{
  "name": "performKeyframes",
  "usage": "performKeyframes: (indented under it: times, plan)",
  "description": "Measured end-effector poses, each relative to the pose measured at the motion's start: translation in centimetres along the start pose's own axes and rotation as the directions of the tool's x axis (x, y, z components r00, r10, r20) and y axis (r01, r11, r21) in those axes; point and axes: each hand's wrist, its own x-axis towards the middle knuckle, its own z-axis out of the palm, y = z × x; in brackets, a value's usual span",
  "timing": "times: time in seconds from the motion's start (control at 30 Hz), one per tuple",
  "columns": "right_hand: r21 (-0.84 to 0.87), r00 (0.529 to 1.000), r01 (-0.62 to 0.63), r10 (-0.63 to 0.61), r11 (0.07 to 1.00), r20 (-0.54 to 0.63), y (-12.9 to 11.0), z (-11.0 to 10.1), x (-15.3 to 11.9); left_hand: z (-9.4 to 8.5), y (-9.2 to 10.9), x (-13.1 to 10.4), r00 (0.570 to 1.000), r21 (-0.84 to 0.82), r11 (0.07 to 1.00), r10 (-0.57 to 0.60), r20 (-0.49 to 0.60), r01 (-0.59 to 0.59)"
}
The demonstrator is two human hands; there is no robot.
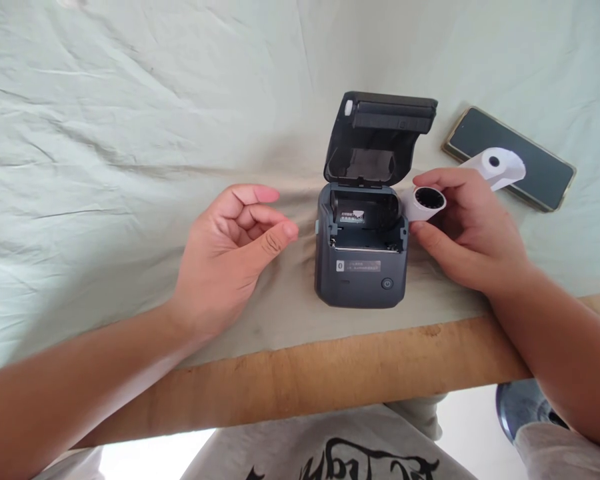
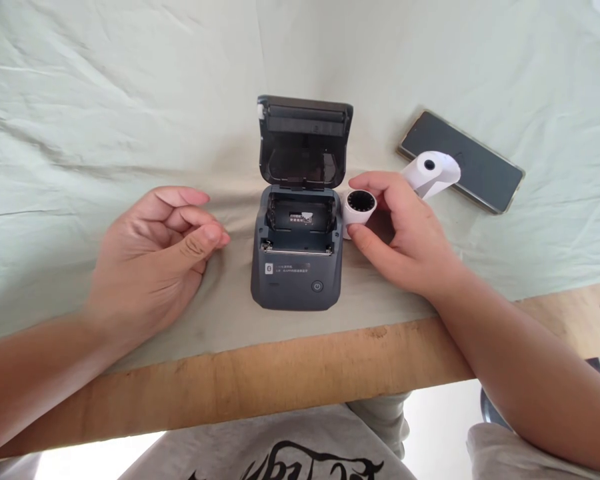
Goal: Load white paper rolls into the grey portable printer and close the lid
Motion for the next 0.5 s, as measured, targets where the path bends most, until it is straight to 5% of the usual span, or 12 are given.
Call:
performKeyframes:
  times: [0.17,0.3,0.5]
  plan:
    - [-0.026,0.997,0.02,-0.018,0.999,0.072,-0.3,-0.5,0.7,0.3,0.3,0.0,1.0,-0.005,1.0,0.003,0.021,-0.003]
    - [-0.002,1.0,0.014,-0.014,1.0,0.022,-0.3,-0.1,0.5,0.3,0.2,-0.1,0.998,0.105,0.993,0.06,0.029,-0.063]
    - [0.382,0.993,-0.11,0.118,0.917,0.004,0.1,-0.9,0.3,-0.5,-0.2,-1.2,0.992,0.249,0.961,0.108,0.073,-0.123]
